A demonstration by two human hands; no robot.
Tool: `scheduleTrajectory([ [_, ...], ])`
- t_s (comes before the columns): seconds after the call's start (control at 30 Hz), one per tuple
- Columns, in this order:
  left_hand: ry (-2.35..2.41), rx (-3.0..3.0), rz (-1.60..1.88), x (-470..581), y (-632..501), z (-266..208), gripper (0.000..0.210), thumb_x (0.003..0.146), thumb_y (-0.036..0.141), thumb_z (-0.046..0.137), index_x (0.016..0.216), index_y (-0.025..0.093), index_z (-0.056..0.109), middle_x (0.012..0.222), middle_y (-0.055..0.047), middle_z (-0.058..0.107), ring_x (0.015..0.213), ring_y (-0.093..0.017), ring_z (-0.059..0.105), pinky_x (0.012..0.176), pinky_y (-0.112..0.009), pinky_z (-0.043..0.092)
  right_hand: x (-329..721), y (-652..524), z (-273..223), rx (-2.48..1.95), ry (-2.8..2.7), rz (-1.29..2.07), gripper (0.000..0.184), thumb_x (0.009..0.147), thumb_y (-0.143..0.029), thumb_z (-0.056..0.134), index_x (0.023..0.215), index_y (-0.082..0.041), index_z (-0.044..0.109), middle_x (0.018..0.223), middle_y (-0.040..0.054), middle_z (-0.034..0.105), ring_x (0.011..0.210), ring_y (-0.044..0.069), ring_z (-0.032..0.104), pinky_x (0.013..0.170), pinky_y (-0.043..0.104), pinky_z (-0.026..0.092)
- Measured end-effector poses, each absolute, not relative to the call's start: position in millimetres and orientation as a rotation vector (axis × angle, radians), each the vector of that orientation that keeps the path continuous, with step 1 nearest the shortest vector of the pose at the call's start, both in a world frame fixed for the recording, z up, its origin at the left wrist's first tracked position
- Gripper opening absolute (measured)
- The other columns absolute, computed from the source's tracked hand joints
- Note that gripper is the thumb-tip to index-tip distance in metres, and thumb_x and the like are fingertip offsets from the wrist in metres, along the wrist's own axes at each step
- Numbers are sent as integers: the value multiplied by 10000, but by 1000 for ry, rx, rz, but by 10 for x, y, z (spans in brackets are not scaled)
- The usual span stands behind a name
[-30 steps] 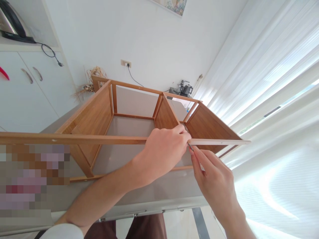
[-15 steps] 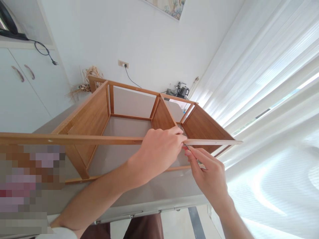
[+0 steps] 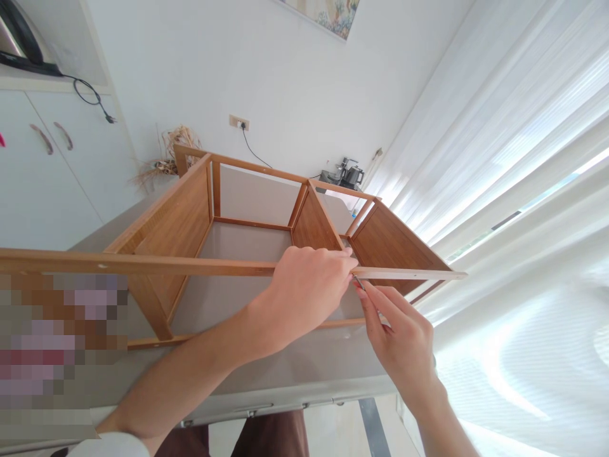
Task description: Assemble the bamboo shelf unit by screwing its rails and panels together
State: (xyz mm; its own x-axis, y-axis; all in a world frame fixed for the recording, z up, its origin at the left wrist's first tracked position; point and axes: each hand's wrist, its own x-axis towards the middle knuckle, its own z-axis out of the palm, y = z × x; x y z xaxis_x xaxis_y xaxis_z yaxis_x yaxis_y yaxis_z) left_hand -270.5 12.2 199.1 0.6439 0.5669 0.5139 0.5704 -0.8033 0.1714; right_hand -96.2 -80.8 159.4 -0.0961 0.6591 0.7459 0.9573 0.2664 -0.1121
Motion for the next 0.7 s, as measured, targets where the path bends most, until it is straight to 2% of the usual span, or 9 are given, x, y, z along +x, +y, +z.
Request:
scheduleTrajectory([
  [0.1,-995,-2854,-871,-2707,122,1994,218,973,256,537,1118,301,692,1044,24,776,796,-197,747,486,-293,319,-960,-806,1589,-1459,-1835,-550,183,943,-133,597,1088,-193,692,877,29,688,694,89,587,598,187,493],
  [0.23,-989,-2849,-895,-2698,127,1993,248,967,263,550,1171,312,683,1102,31,767,813,-193,747,483,-295,320,-967,-803,1590,-1453,-1846,-555,205,944,-130,595,1113,-193,691,878,30,685,701,89,592,601,187,492],
  [0.7,-983,-2817,-966,-2688,142,1960,281,934,237,570,1172,309,700,1109,36,766,782,-183,739,463,-300,245,-971,-797,1594,-1442,-1881,-534,244,922,-75,612,1135,-174,678,862,21,660,732,87,565,629,186,474],
])
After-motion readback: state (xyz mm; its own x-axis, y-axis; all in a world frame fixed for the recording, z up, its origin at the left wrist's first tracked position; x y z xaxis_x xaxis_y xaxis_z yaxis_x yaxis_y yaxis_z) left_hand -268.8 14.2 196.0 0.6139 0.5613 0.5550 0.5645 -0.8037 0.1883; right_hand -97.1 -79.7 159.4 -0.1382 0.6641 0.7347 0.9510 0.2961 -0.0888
